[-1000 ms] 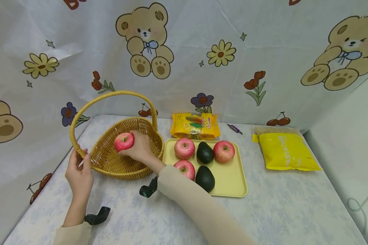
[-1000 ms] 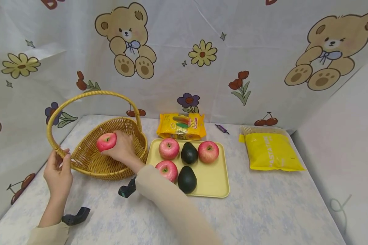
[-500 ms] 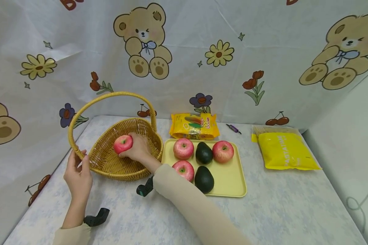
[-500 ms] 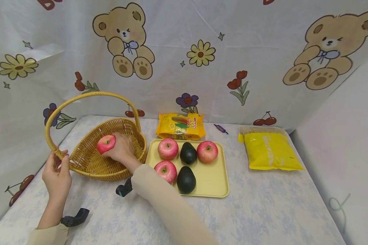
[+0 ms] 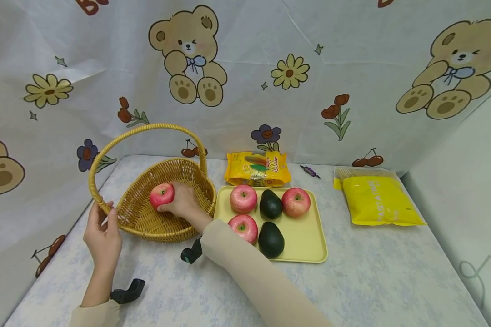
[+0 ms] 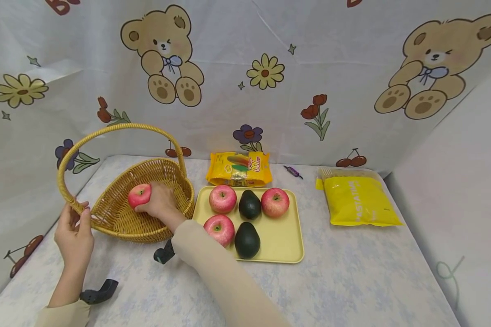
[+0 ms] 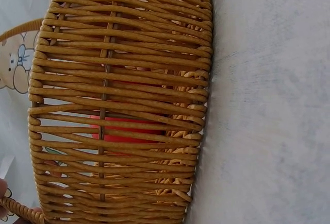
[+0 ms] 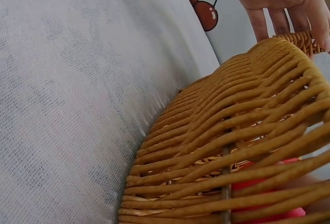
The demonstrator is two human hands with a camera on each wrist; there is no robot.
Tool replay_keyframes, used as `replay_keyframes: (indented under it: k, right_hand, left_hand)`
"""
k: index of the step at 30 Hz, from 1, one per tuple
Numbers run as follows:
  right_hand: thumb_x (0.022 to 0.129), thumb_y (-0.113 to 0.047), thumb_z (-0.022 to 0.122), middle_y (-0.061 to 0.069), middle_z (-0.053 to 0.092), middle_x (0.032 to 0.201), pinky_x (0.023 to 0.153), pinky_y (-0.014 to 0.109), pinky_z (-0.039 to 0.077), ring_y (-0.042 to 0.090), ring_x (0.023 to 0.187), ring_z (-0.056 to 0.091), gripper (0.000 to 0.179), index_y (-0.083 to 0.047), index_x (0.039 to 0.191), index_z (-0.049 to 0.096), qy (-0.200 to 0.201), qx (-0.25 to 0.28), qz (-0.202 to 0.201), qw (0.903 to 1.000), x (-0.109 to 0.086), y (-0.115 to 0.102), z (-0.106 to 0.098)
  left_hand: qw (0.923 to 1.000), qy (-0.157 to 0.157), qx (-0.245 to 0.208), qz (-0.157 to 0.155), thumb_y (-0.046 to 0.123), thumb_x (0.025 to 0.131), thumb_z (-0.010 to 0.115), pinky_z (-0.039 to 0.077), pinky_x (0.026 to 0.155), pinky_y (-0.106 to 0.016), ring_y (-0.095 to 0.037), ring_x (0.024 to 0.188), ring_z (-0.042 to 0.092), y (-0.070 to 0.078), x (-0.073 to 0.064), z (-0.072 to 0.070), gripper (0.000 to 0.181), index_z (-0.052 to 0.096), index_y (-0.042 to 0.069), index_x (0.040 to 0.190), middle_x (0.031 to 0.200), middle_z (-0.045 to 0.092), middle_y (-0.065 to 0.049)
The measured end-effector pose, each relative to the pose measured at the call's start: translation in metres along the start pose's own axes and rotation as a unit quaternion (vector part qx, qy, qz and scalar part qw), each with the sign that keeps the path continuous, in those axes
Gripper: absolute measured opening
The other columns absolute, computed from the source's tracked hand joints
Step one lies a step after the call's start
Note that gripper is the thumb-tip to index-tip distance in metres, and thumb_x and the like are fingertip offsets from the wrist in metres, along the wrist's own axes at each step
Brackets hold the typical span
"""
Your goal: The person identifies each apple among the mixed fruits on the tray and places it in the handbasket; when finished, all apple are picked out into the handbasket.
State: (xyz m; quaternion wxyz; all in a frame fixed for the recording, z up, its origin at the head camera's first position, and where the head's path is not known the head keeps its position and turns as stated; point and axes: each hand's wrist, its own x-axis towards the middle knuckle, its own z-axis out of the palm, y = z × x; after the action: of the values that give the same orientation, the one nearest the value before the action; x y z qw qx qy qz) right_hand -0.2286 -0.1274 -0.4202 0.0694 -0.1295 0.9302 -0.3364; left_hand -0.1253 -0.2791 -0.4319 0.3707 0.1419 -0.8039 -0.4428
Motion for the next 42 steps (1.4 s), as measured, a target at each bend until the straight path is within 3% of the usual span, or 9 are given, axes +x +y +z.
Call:
replay_keyframes:
  k: [14,33,42]
  right_hand:
    - [0.080,-0.034,0.080,-0.001,0.058,0.134,0.102,0.027,0.043,0.018,0.129,0.047,0.070,-0.013,0.140,0.050,-0.020,0.020,0.011,0.9995,0.000,-0.002,-0.001]
    - [0.083,-0.032,0.078,0.003,0.058,0.135,0.103,0.027,0.042,0.018,0.129,0.048,0.068,-0.010,0.140,0.049,-0.036,0.024,-0.021,0.9988,-0.001,-0.002,-0.001]
    - [0.085,-0.035,0.075,0.003,0.059,0.134,0.097,0.030,0.048,0.019,0.124,0.053,0.066,-0.011,0.141,0.048,-0.023,0.038,-0.024,0.9987,-0.010,-0.001,-0.009]
  left_hand:
    - [1.0000,-0.006,0.003,-0.002,0.017,0.102,0.050,0.043,0.086,-0.007,0.004,0.109,0.055,0.004,-0.001,0.000,0.043,0.048,0.025,0.144,0.123,0.063,-0.012]
    - [0.9999,-0.003,0.008,-0.007,0.018,0.102,0.051,0.044,0.087,-0.008,0.005,0.108,0.054,0.004,0.000,-0.001,0.042,0.049,0.024,0.143,0.122,0.063,-0.011]
    - [0.9998,-0.006,0.014,-0.008,0.019,0.102,0.050,0.043,0.086,-0.007,0.007,0.108,0.053,0.004,-0.001,-0.001,0.042,0.049,0.025,0.144,0.123,0.063,-0.009]
